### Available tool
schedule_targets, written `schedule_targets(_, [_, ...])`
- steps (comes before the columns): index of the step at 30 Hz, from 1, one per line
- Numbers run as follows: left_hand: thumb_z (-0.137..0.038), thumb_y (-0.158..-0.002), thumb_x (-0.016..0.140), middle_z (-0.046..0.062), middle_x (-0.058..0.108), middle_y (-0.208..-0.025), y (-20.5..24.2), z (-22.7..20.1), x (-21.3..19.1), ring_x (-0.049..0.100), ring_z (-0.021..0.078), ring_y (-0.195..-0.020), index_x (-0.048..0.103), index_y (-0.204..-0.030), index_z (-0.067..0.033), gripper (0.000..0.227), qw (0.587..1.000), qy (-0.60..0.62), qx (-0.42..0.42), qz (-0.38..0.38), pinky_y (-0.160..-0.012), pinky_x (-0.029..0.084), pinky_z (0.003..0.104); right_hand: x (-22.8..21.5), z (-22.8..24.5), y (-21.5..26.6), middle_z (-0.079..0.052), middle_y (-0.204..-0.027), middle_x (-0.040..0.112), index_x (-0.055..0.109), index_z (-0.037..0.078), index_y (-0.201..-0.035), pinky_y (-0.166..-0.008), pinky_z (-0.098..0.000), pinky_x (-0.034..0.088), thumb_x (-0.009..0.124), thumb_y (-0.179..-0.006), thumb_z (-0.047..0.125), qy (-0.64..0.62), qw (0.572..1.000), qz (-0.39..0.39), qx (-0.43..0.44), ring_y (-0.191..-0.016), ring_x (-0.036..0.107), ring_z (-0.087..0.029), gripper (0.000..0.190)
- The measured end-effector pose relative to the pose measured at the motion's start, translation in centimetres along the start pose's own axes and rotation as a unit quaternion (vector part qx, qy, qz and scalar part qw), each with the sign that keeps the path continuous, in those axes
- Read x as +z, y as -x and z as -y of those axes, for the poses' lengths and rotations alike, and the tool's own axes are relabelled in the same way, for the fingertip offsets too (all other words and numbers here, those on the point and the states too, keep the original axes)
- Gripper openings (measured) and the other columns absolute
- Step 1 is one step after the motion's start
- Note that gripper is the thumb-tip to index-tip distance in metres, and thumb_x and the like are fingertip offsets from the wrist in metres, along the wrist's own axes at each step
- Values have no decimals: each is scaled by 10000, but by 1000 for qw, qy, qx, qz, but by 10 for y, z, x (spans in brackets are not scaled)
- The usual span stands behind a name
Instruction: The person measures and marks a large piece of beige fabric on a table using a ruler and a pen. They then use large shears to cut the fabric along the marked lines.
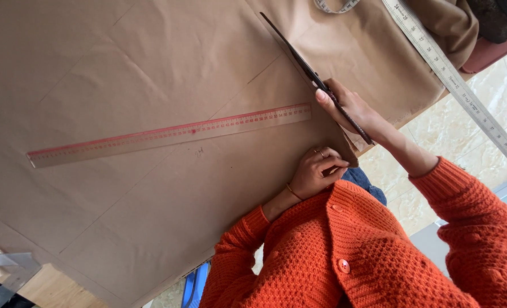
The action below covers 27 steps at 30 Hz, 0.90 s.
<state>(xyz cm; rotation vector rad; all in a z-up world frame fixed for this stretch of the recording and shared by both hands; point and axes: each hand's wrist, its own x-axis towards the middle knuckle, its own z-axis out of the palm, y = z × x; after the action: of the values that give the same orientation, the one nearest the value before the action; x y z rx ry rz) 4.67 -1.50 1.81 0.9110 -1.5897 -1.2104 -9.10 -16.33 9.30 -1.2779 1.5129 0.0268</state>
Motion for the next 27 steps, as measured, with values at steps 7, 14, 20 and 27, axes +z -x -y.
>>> schedule_targets(7, [-195, -911, 749, 10, 697, -933, 2, 3, 3, 706, 230, -870, 765, -994, -207, 86, 1000, 6, 4, -5, -838, 559, 351, 9, -26, -24, -301, -910, 615, 552, 118, -1235, -875, -618, 463, 408, -1083, 634, -5, 1000, -23, -9, -988, 621, -523, 557])
schedule_targets(14, [-221, -924, 737, 6, 693, -946, 6, 7, 7, 699, 233, -859, 762, -1010, -226, 90, 1000, 6, 1, -12, -852, 560, 362, 1, 0, -25, -286, -922, 603, 541, 121, -1254, -874, -604, 451, 402, -1046, 695, 5, 1000, -7, 1, -989, 612, -501, 627])
schedule_targets(20, [-215, -920, 741, 21, 702, -934, 4, 1, 4, 704, 249, -839, 760, -996, -225, 79, 1000, 0, -8, -11, -838, 562, 375, 1, 26, -51, -308, -958, 603, 524, 133, -1311, -888, -618, 440, 359, -1057, 715, -2, 1000, -9, -21, -1034, 600, -523, 656])
schedule_targets(27, [-220, -914, 741, 12, 704, -941, 4, 3, 6, 705, 243, -839, 763, -1000, -239, 91, 1000, -1, -8, -14, -840, 563, 374, 5, 15, -65, -330, -910, 586, 554, 75, -1175, -873, -604, 449, 332, -1094, 688, -10, 999, -28, -42, -1004, 600, -540, 658])
